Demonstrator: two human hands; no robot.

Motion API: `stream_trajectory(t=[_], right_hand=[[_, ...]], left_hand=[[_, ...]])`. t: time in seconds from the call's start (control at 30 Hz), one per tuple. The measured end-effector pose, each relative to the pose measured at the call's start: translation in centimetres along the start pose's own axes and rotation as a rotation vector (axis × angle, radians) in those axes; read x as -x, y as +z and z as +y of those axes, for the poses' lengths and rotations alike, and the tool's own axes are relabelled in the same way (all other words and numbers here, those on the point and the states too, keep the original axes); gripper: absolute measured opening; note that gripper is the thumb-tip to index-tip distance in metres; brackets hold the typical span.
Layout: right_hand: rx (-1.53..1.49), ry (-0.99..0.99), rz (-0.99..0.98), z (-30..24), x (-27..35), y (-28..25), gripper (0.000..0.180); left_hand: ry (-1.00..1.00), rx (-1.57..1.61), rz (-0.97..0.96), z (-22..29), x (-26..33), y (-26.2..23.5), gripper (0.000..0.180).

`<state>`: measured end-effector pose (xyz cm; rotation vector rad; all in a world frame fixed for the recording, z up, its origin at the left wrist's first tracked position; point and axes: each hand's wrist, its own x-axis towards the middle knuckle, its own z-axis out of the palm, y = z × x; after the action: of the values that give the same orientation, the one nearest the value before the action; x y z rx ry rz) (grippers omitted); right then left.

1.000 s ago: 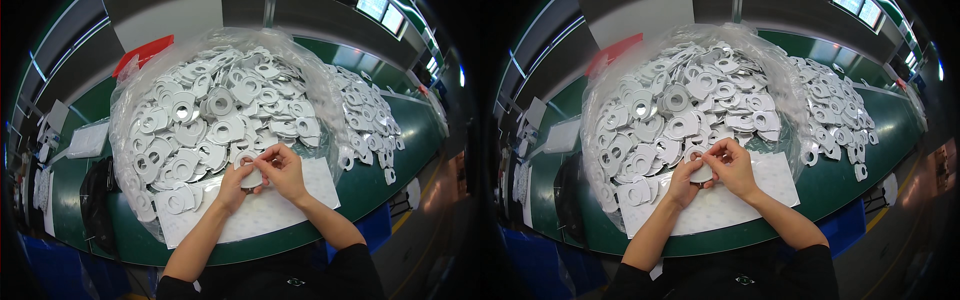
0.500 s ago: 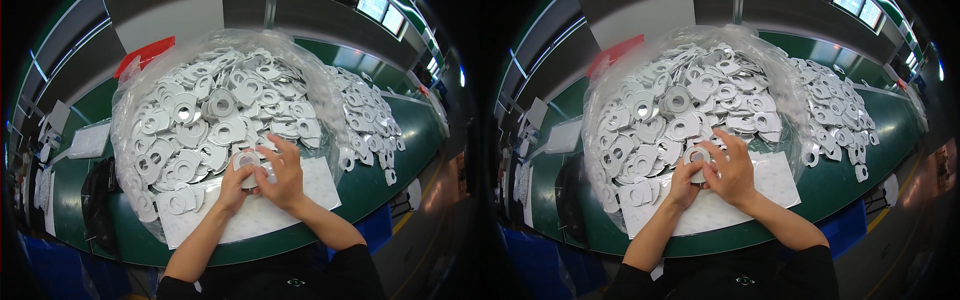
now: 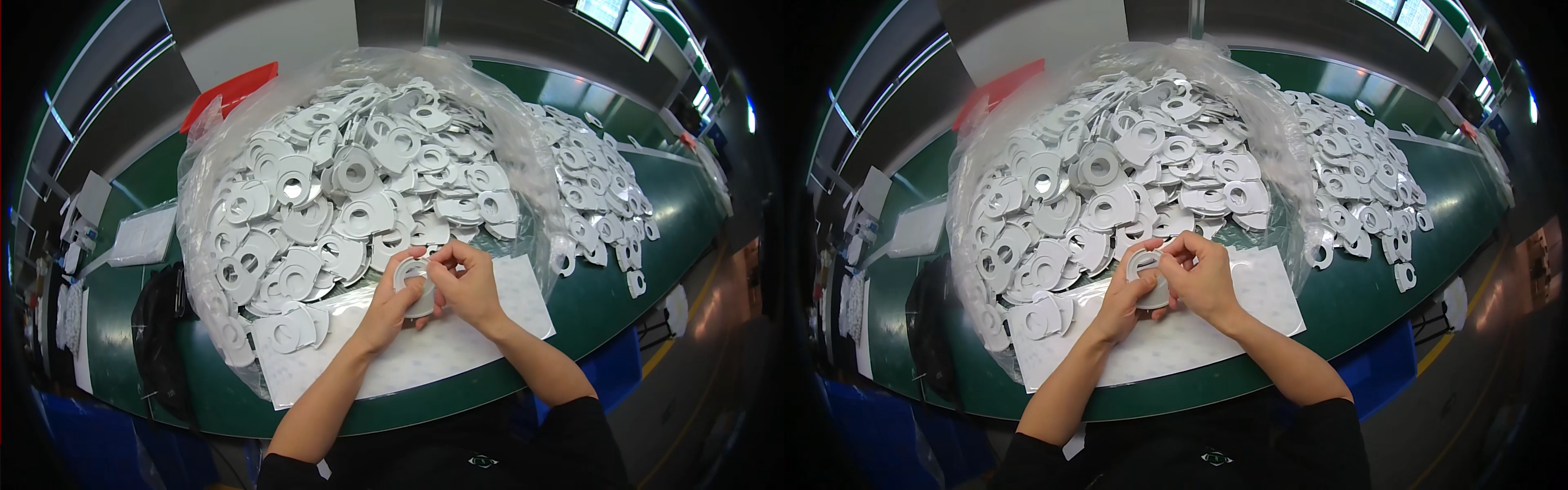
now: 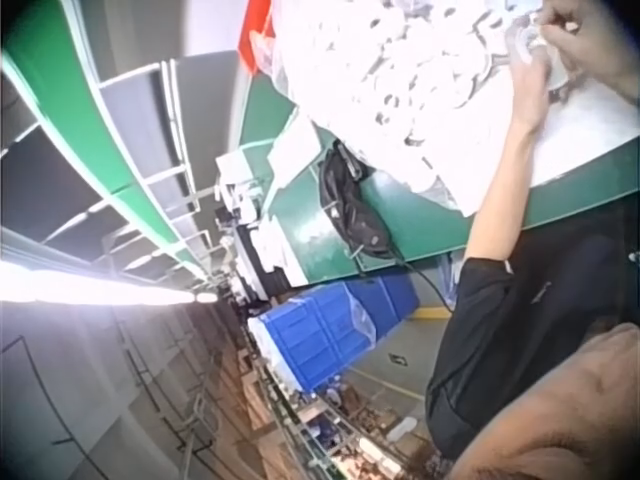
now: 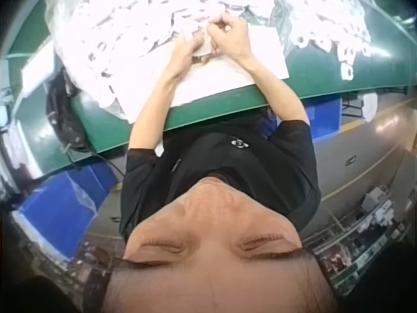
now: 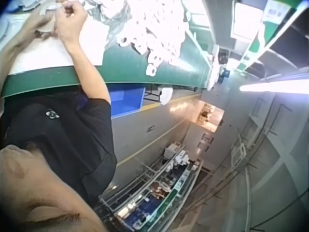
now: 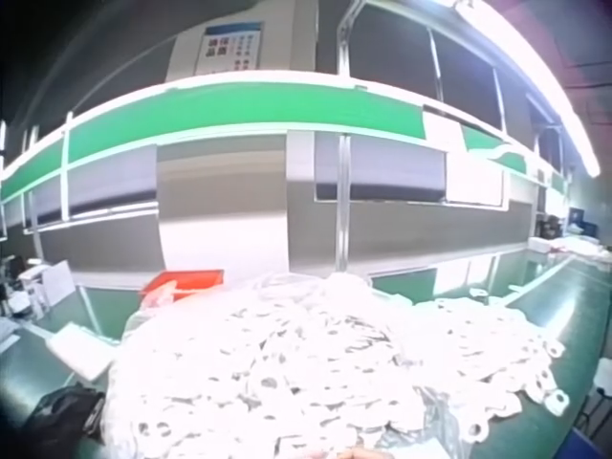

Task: Applying small circular stickers onto circular white components at a factory workbench.

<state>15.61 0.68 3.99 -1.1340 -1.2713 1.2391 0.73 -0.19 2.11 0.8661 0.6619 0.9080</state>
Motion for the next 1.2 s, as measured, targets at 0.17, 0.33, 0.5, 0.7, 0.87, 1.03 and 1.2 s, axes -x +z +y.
stream_trajectory(t=[0.17,0.33,0.5,0.7,0.87,1.03,1.2], right_hand=[[0.078,0.009,0.008,-0.3,0.2,0.0,0.018],[0.470,-0.070,0.099,0.5,0.1,-0.1,0.033],[0.870,-0.255,0.088,-1.0,0.4,-0.1,0.043],[0.638,-0.098,-0.143,-1.8,0.2,-1.5,0.027],[0.551,-0.078,-0.107,-1.0,0.0,-2.1,0.019],[0.332,-0.024,-0.109,-0.4,-1.0,-2.4,0.013],[-0.338,-0.086,0.348,-1.4,-2.6,-7.0,0.018]], left_hand=[[0.040,-0.056,-0.117,-0.6,-0.1,-0.6,0.051],[0.033,-0.047,-0.103,-0.6,0.0,-0.3,0.062],[-0.008,-0.033,-0.084,-0.4,0.0,-0.3,0.083],[-0.100,0.106,-0.026,0.0,-0.4,-0.7,0.087],[-0.138,0.178,-0.066,0.2,-0.6,-0.5,0.087],[-0.119,0.199,-0.052,0.0,-0.5,-0.5,0.078],[0.064,-0.034,-0.091,3.5,0.8,0.9,0.061]])
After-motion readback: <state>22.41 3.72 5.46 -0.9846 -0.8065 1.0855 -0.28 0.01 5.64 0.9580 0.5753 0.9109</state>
